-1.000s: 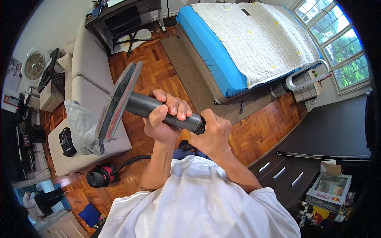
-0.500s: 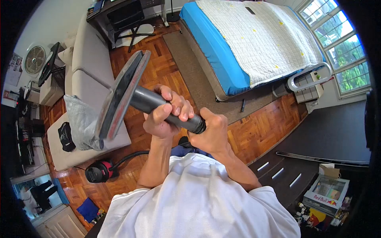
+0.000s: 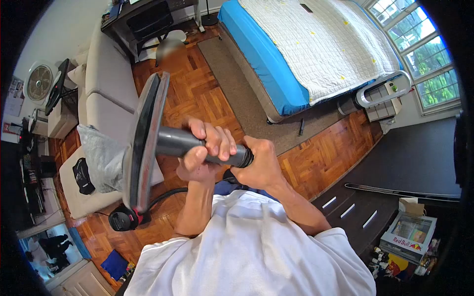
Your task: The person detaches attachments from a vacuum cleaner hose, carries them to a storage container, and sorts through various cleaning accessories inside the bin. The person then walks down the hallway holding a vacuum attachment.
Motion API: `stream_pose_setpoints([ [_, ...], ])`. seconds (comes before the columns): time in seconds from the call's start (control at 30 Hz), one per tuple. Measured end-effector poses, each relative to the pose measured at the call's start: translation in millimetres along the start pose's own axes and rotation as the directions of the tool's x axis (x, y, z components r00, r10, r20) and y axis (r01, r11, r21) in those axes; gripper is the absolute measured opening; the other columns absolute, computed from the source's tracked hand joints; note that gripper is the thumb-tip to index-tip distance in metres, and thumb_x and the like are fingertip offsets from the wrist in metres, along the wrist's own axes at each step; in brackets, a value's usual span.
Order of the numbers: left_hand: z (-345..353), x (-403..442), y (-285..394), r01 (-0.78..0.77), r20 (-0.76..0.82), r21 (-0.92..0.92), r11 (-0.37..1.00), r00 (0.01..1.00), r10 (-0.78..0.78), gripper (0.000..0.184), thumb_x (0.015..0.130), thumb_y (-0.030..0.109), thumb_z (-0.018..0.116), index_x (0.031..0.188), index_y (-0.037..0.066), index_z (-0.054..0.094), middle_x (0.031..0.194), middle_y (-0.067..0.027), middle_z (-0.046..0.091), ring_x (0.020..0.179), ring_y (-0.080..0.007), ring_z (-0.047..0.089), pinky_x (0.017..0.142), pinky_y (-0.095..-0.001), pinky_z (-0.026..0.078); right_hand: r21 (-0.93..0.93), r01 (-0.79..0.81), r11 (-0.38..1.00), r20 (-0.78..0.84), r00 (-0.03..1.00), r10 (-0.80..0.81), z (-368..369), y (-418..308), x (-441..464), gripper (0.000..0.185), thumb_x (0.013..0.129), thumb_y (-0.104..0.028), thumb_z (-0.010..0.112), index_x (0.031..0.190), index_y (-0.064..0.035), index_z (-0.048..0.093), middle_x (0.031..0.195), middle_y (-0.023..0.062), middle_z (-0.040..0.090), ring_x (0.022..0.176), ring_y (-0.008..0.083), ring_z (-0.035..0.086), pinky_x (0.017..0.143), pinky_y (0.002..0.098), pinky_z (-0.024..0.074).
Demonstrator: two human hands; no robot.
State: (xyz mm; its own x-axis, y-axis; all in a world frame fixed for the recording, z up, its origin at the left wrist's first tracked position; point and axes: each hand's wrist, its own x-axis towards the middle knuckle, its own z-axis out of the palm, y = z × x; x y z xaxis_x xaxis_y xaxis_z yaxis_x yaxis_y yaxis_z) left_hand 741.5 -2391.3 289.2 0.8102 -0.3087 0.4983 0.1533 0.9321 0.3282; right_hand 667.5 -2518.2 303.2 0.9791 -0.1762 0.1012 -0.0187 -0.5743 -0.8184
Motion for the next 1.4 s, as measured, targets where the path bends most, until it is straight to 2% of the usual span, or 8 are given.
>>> stream_pose_setpoints([
  [0.23,7.7,-2.1,5.4,0.03,0.054,0.036,0.999,0.998,-0.032,0.031,0.077,0.013,0.067,0.1,0.01,0.047,0.069,-0.0028,0.054,0.063,-0.0196,0.059,0.068,-0.0399,0.051,0.017,-0.03,0.999,-0.059,0.998,0.031,2.6,-4.4,-7.2,0.023,0.057,-0.005,0.075,0.067,0.0011,0.055,0.061,0.0207,0.055,0.054,0.0294,0.057,0.052,0.0384,0.0446],
  [0.3,10.9,-0.4,5.7,0.019,0.047,0.065,0.998,0.999,-0.022,0.03,0.076,0.015,0.068,0.097,0.01,0.047,0.068,-0.0021,0.054,0.061,-0.0191,0.059,0.067,-0.0388,0.051,0.056,-0.007,0.998,-0.051,0.999,0.009,-0.2,-7.4,-7.6,0.023,0.056,-0.006,0.073,0.068,-0.0011,0.054,0.062,0.0235,0.058,0.06,0.0418,0.062,0.053,0.044,0.0466],
  [0.63,4.8,11.0,15.5,0.073,0.257,0.057,0.996,0.963,-0.085,0.03,0.072,0.013,0.071,0.093,0.01,0.05,0.062,-0.0015,0.058,0.054,-0.0197,0.062,0.061,-0.0382,0.055,0.181,-0.004,0.984,0.078,0.997,-0.01,-7.1,-20.0,-6.4,0.025,0.055,-0.007,0.075,0.075,0.0021,0.063,0.067,0.0239,0.063,0.063,0.0394,0.066,0.056,0.0407,0.0496],
  [0.9,4.6,12.8,7.2,0.167,0.195,-0.047,0.985,0.968,-0.155,0.034,0.07,0.011,0.073,0.093,0.009,0.049,0.062,-0.0025,0.057,0.055,-0.02,0.062,0.061,-0.0382,0.055,0.242,-0.132,0.961,0.328,0.944,0.047,-17.3,-17.3,2.4,0.022,0.059,-0.008,0.071,0.077,0.0037,0.065,0.065,0.0207,0.061,0.059,0.024,0.062,0.059,0.0364,0.0486],
  [1.03,0.7,11.2,6.1,0.105,0.253,0.077,0.992,0.96,-0.121,0.036,0.07,0.012,0.073,0.095,0.009,0.047,0.065,-0.0031,0.058,0.057,-0.0211,0.062,0.064,-0.0391,0.055,0.291,-0.095,0.952,0.316,0.949,-0.002,-15.6,-1.4,-0.7,0.022,0.059,-0.009,0.07,0.076,0.0036,0.066,0.066,0.0222,0.061,0.06,0.0269,0.063,0.058,0.0361,0.0488],
  [1.2,21.3,16.0,16.0,0.257,0.264,0.047,0.965,0.929,-0.26,0.043,0.069,0.013,0.076,0.099,0.01,0.046,0.079,-0.0065,0.057,0.076,-0.0241,0.064,0.084,-0.0449,0.052,0.093,0.085,0.992,-0.031,0.996,-0.083,-10.2,-9.3,-13.5,0.029,0.058,-0.011,0.076,0.082,0.002,0.063,0.068,0.0233,0.063,0.066,0.0398,0.066,0.06,0.0414,0.0518],
  [1.3,37.6,8.9,12.4,0.17,0.041,0.203,0.964,0.983,-0.182,0.05,0.07,0.015,0.077,0.108,0.01,0.044,0.092,-0.0075,0.054,0.089,-0.0252,0.063,0.091,-0.0498,0.049,0.015,0.021,1.0,-0.068,0.998,-0.02,-20.3,-13.2,-9.7,0.034,0.058,-0.011,0.078,0.086,0.0013,0.061,0.068,0.0231,0.063,0.067,0.0415,0.066,0.06,0.0437,0.0522],
  [1.4,30.0,6.5,21.3,0.194,0.1,0.027,0.981,0.976,-0.196,0.056,0.072,0.006,0.074,0.118,0.01,0.042,0.099,-0.0143,0.052,0.096,-0.0312,0.062,0.096,-0.0539,0.05,0.109,0.118,0.987,-0.013,0.993,-0.118,-20.3,-11.2,-15.4,0.032,0.06,-0.01,0.075,0.086,0.0019,0.061,0.066,0.0224,0.062,0.064,0.0403,0.066,0.058,0.0419,0.0515],
])
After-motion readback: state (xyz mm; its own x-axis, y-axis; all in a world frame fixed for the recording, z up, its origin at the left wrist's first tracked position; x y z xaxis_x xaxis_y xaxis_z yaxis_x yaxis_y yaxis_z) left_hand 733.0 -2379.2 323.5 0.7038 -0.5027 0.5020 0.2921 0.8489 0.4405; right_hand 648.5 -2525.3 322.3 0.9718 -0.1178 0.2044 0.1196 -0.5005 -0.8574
